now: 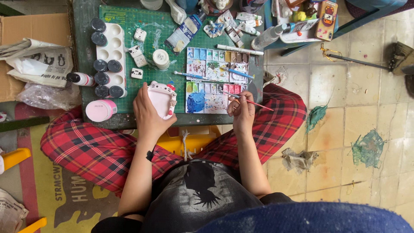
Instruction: The person sits on a low stool on the floor at a cluttered work table and paints a Hello Kitty-shaped ceramic dish with a paintbrush, dipping into a watercolor palette and small paint containers. They then set the dish on the table and paint a small white cat figurine with the brush.
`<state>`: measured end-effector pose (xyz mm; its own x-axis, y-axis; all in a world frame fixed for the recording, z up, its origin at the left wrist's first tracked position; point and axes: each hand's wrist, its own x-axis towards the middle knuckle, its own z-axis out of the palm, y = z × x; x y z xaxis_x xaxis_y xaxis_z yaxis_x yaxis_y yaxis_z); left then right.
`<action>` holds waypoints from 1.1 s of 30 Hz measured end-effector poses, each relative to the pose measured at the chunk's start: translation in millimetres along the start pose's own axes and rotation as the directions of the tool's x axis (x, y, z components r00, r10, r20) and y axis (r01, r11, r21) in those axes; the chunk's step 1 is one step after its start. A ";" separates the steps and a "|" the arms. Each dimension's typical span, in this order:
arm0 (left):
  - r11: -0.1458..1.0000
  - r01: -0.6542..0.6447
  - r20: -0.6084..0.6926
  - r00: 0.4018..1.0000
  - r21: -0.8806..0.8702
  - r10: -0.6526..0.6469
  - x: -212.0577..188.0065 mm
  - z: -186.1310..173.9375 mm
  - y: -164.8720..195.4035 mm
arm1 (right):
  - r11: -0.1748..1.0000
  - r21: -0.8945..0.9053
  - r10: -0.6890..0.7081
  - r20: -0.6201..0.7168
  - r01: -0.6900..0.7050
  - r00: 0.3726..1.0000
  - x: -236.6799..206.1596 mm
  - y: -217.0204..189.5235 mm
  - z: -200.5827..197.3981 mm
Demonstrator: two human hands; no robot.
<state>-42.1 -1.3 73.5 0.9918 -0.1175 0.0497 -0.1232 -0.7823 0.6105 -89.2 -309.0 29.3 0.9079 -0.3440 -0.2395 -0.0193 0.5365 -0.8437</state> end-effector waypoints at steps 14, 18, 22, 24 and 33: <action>1.000 0.011 -0.022 1.000 -0.002 -0.011 5.9 19.5 6.4 | 0.561 -0.823 -0.306 -0.105 0.090 0.946 18.2 -45.7 -49.0; 1.000 -0.004 -0.021 1.000 -0.003 0.004 8.3 25.2 5.8 | 0.379 -0.902 -0.373 0.053 0.205 0.926 25.0 -42.4 -36.5; 1.000 -0.016 -0.028 0.999 0.009 0.016 9.0 29.7 5.7 | 0.251 -0.931 -0.416 0.142 0.264 0.898 25.1 -45.9 -30.4; 1.000 -0.018 -0.028 0.999 0.012 0.018 8.9 30.6 5.7 | 0.245 -0.939 -0.391 0.131 0.240 0.911 24.9 -48.0 -28.2; 0.998 -0.045 -0.030 0.998 0.037 0.046 11.5 34.7 4.7 | 0.209 -0.943 -0.424 0.152 0.260 0.893 23.2 -48.2 -23.7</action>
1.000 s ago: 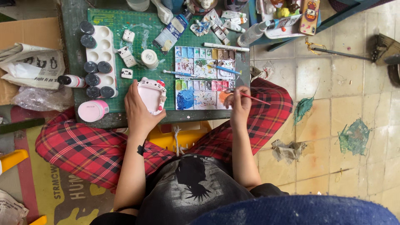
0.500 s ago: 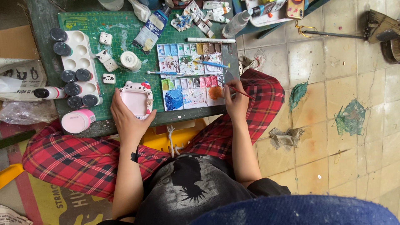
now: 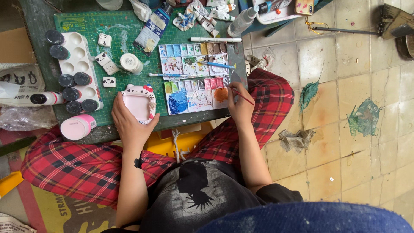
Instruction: The person sits on a low stool on the floor at a cluttered work table and paints a Hello Kitty-shaped ceramic dish with a paintbrush, dipping into a watercolor palette and small paint containers. They then set the dish on the table and paint a small white cat figurine with the brush.
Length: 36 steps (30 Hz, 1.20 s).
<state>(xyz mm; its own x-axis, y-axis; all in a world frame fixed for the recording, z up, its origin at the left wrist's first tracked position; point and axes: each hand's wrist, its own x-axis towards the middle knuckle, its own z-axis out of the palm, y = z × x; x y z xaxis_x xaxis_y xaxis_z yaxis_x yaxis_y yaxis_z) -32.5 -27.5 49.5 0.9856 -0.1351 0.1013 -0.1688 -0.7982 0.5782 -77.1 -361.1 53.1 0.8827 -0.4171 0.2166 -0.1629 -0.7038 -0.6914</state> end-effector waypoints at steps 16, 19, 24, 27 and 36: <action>1.000 -0.018 0.002 1.000 0.018 0.018 -2.6 2.8 -3.6 | 0.984 -0.016 0.171 -0.184 -0.177 0.968 3.9 23.2 11.9; 0.999 -0.032 -0.010 0.999 0.022 0.032 -2.4 3.8 -3.4 | 0.990 -0.034 0.128 -0.169 -0.136 0.977 5.0 20.1 14.2; 1.000 -0.017 -0.006 1.000 0.008 0.017 -4.1 3.4 -4.3 | 0.993 -0.115 0.000 -0.090 -0.011 0.996 0.7 2.2 2.3; 1.000 -0.016 -0.012 1.000 0.005 0.016 -3.5 0.6 -3.6 | 0.982 -0.146 -0.122 0.016 0.123 0.992 -6.5 -7.8 -11.0; 1.000 0.008 0.002 1.000 0.011 -0.008 0.6 -48.7 4.2 | 0.998 0.033 0.044 -0.009 -0.043 0.999 -7.3 -10.9 -6.5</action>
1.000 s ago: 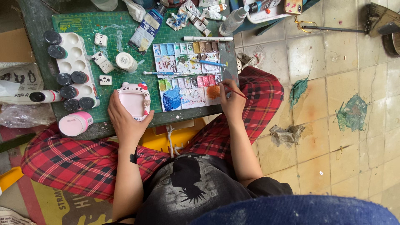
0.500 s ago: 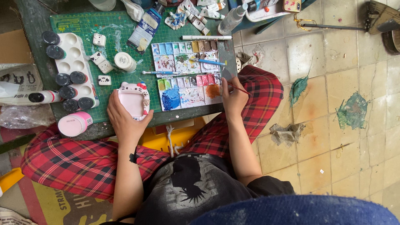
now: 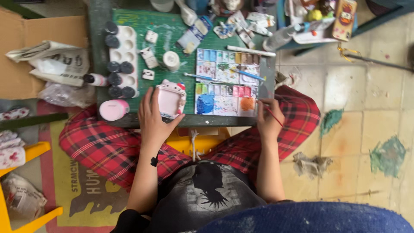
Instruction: The person sits on a low stool on the floor at a cluttered work table and paints a Hello Kitty-shaped ceramic dish with a paintbrush, dipping into a watercolor palette and small paint containers. They then set the dish on the table and paint a small white cat figurine with the brush.
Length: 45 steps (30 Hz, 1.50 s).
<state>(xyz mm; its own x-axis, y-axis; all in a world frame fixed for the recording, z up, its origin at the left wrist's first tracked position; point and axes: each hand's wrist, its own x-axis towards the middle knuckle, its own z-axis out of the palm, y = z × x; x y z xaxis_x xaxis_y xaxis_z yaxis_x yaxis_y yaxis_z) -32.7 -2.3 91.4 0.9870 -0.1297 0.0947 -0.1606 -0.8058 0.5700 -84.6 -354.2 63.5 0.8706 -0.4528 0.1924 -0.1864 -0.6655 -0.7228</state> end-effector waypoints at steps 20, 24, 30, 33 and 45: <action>0.988 0.016 -0.064 0.998 -0.155 -0.026 90.0 -85.0 -84.9 | 0.776 0.626 -0.123 0.262 -0.072 0.957 -30.4 -77.6 43.8; 0.490 -0.075 -0.034 0.995 -0.868 0.092 49.2 -88.1 -48.5 | 0.778 0.627 -0.237 0.353 -0.041 0.905 -32.3 -121.0 43.4; 0.837 -0.119 0.002 0.990 -0.535 0.142 -2.8 -46.5 37.1 | 0.855 0.505 -0.327 0.355 0.115 0.876 -35.4 -166.7 38.1; 0.873 -0.327 -0.102 0.945 -0.362 0.311 -17.8 -28.4 46.9 | 0.922 0.342 -0.317 0.392 0.183 0.864 -34.9 -158.6 34.8; 0.080 0.624 0.620 0.782 -0.778 -0.067 -46.0 92.0 -2.8 | 0.798 0.391 -0.592 0.368 0.458 0.717 -47.0 -127.4 44.1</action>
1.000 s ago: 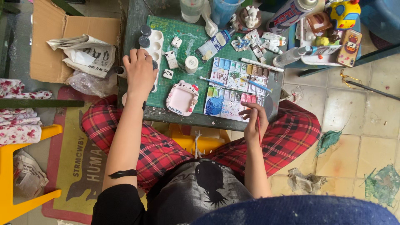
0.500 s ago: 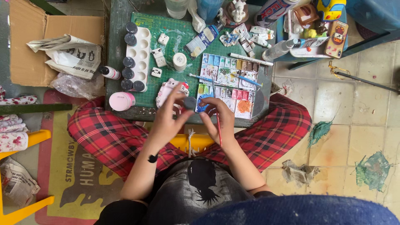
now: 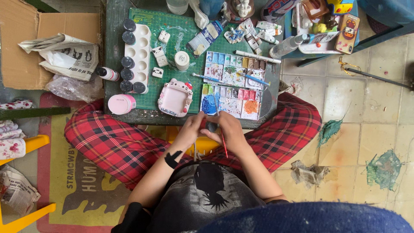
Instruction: The person sits on a low stool on the floor at a cluttered work table and paints a Hello Kitty-shaped ceramic dish with a paintbrush, dipping into a watercolor palette and small paint containers. They then set the dish on the table and paint a small white cat figurine with the brush.
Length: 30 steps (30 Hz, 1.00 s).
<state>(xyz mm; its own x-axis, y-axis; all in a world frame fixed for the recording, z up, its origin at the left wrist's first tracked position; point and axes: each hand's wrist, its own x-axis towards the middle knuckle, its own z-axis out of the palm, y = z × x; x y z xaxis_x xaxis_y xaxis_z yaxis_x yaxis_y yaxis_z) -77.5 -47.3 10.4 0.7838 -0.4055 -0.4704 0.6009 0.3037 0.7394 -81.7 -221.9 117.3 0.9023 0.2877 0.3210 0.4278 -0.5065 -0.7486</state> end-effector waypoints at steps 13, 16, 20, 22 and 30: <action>0.924 0.107 -0.030 0.994 0.368 -0.103 -26.7 -21.0 47.6 | 0.982 0.183 -0.069 0.165 0.039 0.984 7.2 -3.0 -7.5; 0.628 -0.158 -0.035 0.958 0.762 0.284 -43.7 -0.9 56.3 | 0.939 0.249 0.198 0.175 -0.238 0.964 11.2 0.6 -3.1; 0.614 -0.252 -0.044 0.904 0.748 0.425 -45.1 1.3 51.4 | 0.880 0.177 0.394 0.251 -0.442 0.885 12.0 2.3 0.8; 0.701 -0.159 -0.112 0.940 0.695 0.324 -37.9 -10.6 41.7 | 0.942 0.247 0.180 0.196 -0.226 0.964 13.8 4.3 2.5; 0.986 0.114 -0.206 0.975 0.125 -0.086 -27.2 -75.4 26.2 | 0.950 -0.098 -0.276 0.190 0.298 0.942 18.6 14.0 17.1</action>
<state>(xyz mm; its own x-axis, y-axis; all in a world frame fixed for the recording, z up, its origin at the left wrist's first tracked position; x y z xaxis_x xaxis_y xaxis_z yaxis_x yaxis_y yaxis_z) -71.3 36.7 6.2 0.7443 -0.2438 -0.6217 0.6618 0.1449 0.7355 -59.8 -209.8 102.8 0.7222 0.5654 0.3986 0.6801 -0.4750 -0.5584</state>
